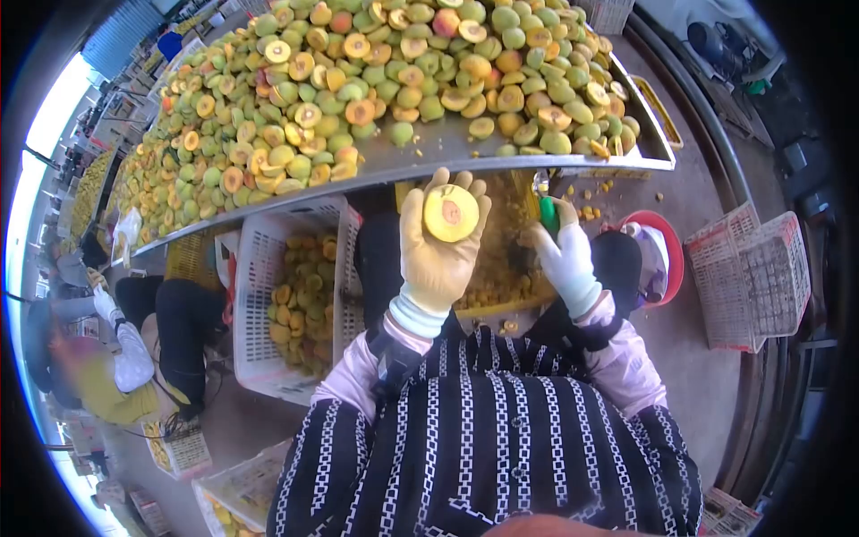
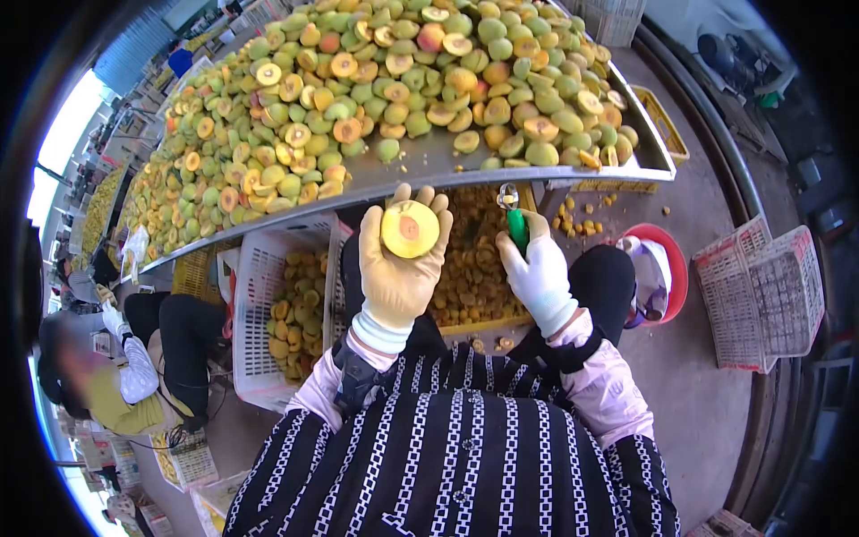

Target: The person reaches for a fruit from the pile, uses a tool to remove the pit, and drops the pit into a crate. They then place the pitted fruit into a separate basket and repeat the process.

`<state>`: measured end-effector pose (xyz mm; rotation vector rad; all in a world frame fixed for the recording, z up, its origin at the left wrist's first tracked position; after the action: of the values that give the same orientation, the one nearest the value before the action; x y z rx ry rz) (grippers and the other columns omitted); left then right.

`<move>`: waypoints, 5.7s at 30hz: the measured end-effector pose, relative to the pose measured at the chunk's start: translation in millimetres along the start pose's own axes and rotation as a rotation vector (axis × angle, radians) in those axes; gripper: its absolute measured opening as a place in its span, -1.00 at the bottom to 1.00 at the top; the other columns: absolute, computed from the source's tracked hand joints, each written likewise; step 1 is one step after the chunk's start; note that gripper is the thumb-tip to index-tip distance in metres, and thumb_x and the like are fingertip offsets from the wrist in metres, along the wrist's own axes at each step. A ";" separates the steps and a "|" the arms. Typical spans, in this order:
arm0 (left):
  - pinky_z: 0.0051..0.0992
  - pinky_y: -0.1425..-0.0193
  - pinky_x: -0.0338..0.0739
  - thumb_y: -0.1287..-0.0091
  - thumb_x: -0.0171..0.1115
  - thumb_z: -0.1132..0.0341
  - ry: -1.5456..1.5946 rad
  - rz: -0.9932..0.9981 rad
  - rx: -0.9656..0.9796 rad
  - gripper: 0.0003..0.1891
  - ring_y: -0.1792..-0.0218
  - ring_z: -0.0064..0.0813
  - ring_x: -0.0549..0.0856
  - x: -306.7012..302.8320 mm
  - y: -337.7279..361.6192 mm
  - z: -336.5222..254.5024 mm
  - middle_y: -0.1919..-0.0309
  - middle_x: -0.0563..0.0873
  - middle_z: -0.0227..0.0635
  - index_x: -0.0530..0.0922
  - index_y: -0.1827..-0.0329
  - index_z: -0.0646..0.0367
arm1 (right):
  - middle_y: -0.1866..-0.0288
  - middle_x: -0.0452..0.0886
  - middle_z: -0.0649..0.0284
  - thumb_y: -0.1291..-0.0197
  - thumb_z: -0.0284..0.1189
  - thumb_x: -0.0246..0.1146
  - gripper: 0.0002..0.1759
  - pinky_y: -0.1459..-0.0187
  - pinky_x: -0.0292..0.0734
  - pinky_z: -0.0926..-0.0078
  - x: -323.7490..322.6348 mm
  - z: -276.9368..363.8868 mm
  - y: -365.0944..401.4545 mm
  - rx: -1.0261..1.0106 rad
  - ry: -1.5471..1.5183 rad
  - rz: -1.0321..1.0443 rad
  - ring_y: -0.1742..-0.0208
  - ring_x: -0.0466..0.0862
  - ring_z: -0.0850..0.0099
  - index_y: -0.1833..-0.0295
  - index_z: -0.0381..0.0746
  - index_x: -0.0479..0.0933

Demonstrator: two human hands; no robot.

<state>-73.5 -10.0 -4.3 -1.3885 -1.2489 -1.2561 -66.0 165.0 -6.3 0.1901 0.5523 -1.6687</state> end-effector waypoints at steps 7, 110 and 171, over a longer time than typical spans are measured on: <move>-0.17 -0.30 0.43 -0.45 -0.06 -0.09 -0.293 -0.053 0.031 -0.49 -0.17 -0.06 0.57 -8.6 14.6 13.6 -0.10 0.62 -0.07 0.50 -0.17 0.16 | 0.50 0.54 0.25 -0.07 -0.29 0.38 -0.52 0.52 0.44 0.38 8.8 102.0 37.2 -0.532 0.399 0.122 0.56 0.59 0.27 -0.11 -0.23 0.51; -0.51 0.37 0.65 -0.50 -0.02 0.07 -0.854 -0.088 0.353 -0.64 0.38 -0.37 0.70 -62.1 35.2 -33.8 0.17 0.66 -0.11 0.46 -0.04 0.21 | 0.70 0.44 0.31 -0.06 -0.42 0.27 -0.81 0.77 0.32 0.59 123.7 38.2 88.2 0.781 -0.718 1.064 0.82 0.42 0.50 0.47 -0.28 0.45; -0.30 -0.16 0.61 -0.37 0.05 0.48 -0.463 -0.072 -0.432 -0.55 -0.13 -0.37 0.60 -71.5 44.8 29.5 -0.17 0.53 -0.34 0.33 -0.34 0.05 | 0.42 0.56 0.34 -0.17 -0.19 0.34 -0.52 0.58 0.40 0.67 66.8 -8.5 13.2 0.387 -0.427 0.607 0.63 0.48 0.63 -0.05 -0.30 0.44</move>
<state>-24.7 4.5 -77.7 -2.0502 -1.3903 -1.3523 -67.0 108.6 -45.5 0.2441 -0.1539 -1.1515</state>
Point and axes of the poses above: each hand's wrist, its own y-axis away from the middle knuckle, its own x-axis out of the palm, z = x × y, the point moved 9 cm from there along -y, towards the middle knuckle
